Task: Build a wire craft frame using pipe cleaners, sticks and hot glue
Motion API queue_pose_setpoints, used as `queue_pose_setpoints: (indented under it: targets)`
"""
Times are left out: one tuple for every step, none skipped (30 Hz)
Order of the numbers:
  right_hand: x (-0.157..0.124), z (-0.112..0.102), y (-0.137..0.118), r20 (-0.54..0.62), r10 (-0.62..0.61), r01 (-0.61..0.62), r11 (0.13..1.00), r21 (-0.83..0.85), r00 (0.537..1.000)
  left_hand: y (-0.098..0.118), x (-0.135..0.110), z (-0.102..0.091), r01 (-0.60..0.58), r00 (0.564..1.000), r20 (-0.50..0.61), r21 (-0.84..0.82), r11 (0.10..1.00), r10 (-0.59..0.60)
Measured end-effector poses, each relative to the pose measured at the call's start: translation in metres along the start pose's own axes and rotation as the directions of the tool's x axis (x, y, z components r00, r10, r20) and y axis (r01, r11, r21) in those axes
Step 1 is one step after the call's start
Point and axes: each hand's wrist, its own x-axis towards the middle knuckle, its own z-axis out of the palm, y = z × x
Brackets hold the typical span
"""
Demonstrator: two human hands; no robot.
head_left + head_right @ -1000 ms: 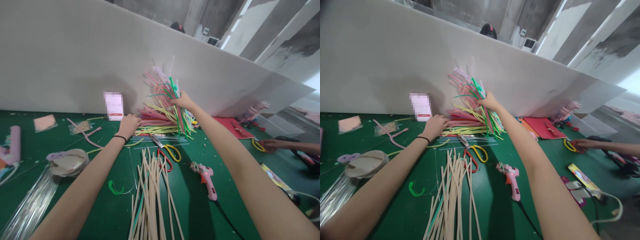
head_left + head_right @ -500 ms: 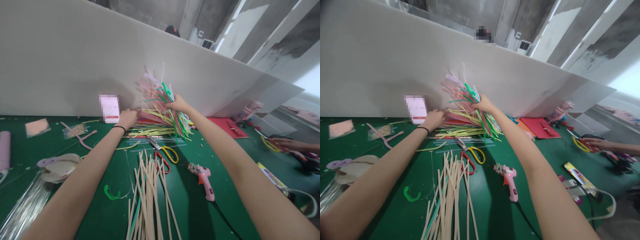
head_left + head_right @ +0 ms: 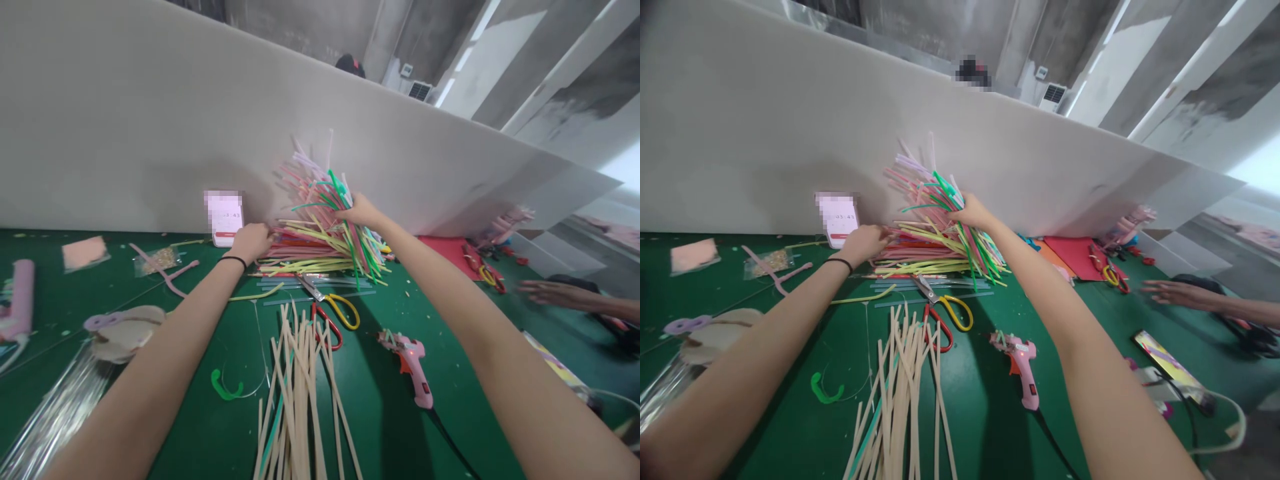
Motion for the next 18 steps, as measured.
queue_pose_setpoints:
  targets:
    - [-0.001,0.000,-0.001,0.001,0.002,-0.002,1.000,-0.002,1.000,0.000,-0.002,0.002,0.008,0.999,-0.037,-0.043,0.999,-0.010]
    - [-0.002,0.000,-0.001,0.002,0.000,0.000,1.000,-0.004,1.000,0.001,-0.004,0.003,0.014,0.997,-0.074,-0.091,0.996,-0.020]
    - [-0.004,0.000,-0.002,0.002,-0.004,0.004,1.000,-0.006,1.000,0.002,-0.004,0.005,0.014,0.994,-0.103,-0.142,0.990,-0.029]
    - [-0.005,0.000,-0.002,0.001,-0.008,0.008,1.000,-0.005,1.000,0.004,-0.004,0.006,0.010,0.992,-0.122,-0.193,0.981,-0.034]
    - [-0.006,0.000,-0.002,0.002,-0.009,0.009,1.000,-0.003,1.000,0.005,-0.003,0.007,0.000,0.991,-0.130,-0.240,0.971,-0.032]
    - [-0.007,0.000,-0.003,0.005,-0.007,0.007,1.000,0.001,1.000,0.007,-0.002,0.008,-0.012,0.991,-0.128,-0.282,0.959,-0.025]
    - [-0.008,0.000,-0.003,0.011,-0.002,0.002,1.000,0.004,1.000,0.008,-0.001,0.009,-0.026,0.992,-0.123,-0.317,0.948,-0.014]
    - [-0.009,0.000,-0.003,0.018,0.005,-0.005,1.000,0.006,1.000,0.009,0.000,0.010,-0.037,0.993,-0.119,-0.345,0.938,-0.004]
    - [-0.009,0.000,-0.003,0.025,0.009,-0.010,1.000,0.008,1.000,0.009,0.002,0.010,-0.047,0.993,-0.120,-0.367,0.929,0.003]
    - [-0.010,0.000,-0.004,0.030,0.008,-0.009,1.000,0.010,1.000,0.009,0.003,0.010,-0.053,0.992,-0.124,-0.385,0.921,0.005]
    - [-0.010,0.000,-0.004,0.031,0.006,-0.006,1.000,0.012,1.000,0.010,0.003,0.010,-0.058,0.991,-0.131,-0.402,0.914,0.005]
    - [-0.011,0.000,-0.005,0.029,0.005,-0.005,1.000,0.013,1.000,0.010,0.004,0.009,-0.061,0.991,-0.137,-0.417,0.907,0.003]
    - [-0.011,-0.001,-0.006,0.030,0.008,-0.008,1.000,0.011,1.000,0.011,0.003,0.008,-0.063,0.990,-0.142,-0.433,0.899,0.001]
    - [-0.011,-0.001,-0.007,0.033,0.014,-0.014,1.000,0.009,0.999,0.012,0.003,0.006,-0.064,0.989,-0.145,-0.450,0.891,-0.002]
    - [-0.011,0.000,-0.008,0.038,0.021,-0.021,1.000,0.006,0.999,0.013,0.002,0.004,-0.063,0.989,-0.146,-0.469,0.881,-0.006]
    - [-0.012,0.000,-0.009,0.043,0.028,-0.028,1.000,0.005,0.999,0.014,0.001,0.001,-0.062,0.989,-0.146,-0.490,0.869,-0.012]
    - [-0.012,0.000,-0.009,0.047,0.033,-0.034,0.999,0.005,0.998,0.016,0.000,-0.001,-0.062,0.989,-0.148,-0.515,0.855,-0.018]
    - [-0.013,0.001,-0.010,0.047,0.036,-0.036,0.999,0.007,0.998,0.017,0.000,-0.003,-0.062,0.989,-0.149,-0.543,0.838,-0.024]
